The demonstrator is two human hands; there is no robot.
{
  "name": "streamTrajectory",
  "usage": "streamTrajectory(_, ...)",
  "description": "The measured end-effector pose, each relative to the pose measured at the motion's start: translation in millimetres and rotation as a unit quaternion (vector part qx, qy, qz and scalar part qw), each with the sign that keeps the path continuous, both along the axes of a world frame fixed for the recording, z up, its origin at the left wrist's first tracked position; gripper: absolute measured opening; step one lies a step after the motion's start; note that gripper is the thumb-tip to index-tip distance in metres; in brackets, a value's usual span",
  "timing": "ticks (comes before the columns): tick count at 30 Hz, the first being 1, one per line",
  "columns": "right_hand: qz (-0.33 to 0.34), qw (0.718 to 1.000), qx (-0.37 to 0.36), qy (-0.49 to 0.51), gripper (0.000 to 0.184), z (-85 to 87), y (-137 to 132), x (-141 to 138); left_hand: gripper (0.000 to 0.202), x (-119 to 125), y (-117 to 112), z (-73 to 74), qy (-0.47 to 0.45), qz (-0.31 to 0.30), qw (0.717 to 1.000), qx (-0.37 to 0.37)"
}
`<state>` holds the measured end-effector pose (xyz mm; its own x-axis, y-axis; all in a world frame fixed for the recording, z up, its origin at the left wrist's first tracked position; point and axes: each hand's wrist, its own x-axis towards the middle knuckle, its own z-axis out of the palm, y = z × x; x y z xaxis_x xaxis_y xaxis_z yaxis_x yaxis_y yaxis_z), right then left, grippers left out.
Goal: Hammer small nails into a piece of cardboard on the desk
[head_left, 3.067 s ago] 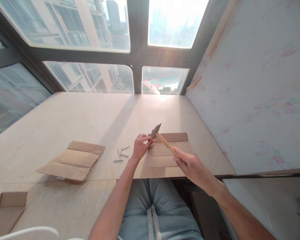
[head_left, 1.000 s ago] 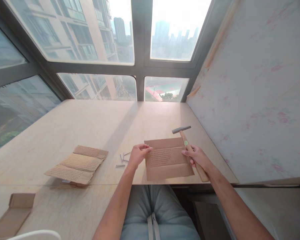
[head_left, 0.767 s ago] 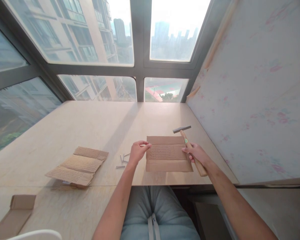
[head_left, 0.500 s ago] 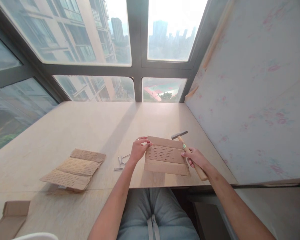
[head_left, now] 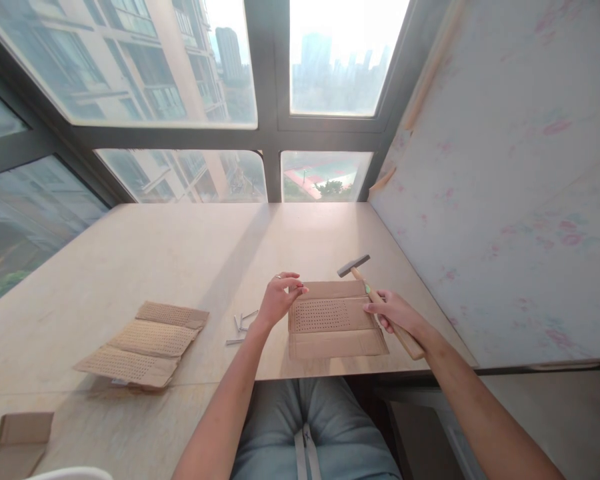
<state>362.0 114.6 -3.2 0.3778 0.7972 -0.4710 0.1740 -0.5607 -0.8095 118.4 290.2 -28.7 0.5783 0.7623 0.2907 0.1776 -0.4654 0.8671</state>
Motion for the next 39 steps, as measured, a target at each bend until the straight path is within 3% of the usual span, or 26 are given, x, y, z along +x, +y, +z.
streamTrajectory(8, -0.038, 0.999, 0.001, -0.019, 0.032, -3.6, -6, -3, 0.011, 0, -1, -11.7, 0.002, -0.036, 0.999, 0.034)
streamTrajectory(15, -0.13, 0.977, 0.067, -0.158, 0.029, 32.8, -15, -28, 0.016, -3, -1, -20.9, -0.015, -0.064, 0.997, 0.034)
streamTrajectory(17, -0.105, 0.977, 0.103, -0.157, 0.033, 46.5, -22, -38, 0.016, -3, -1, -22.0, -0.016, -0.078, 0.996, 0.037)
streamTrajectory(21, 0.03, 0.984, 0.104, -0.143, 0.032, 66.2, -36, -64, 0.016, -2, -3, -20.8, -0.005, -0.073, 0.996, 0.05)
streamTrajectory(26, 0.181, 0.951, 0.125, -0.217, 0.022, 67.2, -37, -96, 0.027, -2, -8, -14.7, 0.002, -0.076, 0.996, 0.049)
streamTrajectory(39, 0.173, 0.941, 0.121, -0.263, 0.025, 50.2, -40, -100, 0.02, -1, -13, -16.5, -0.034, -0.061, 0.997, 0.044)
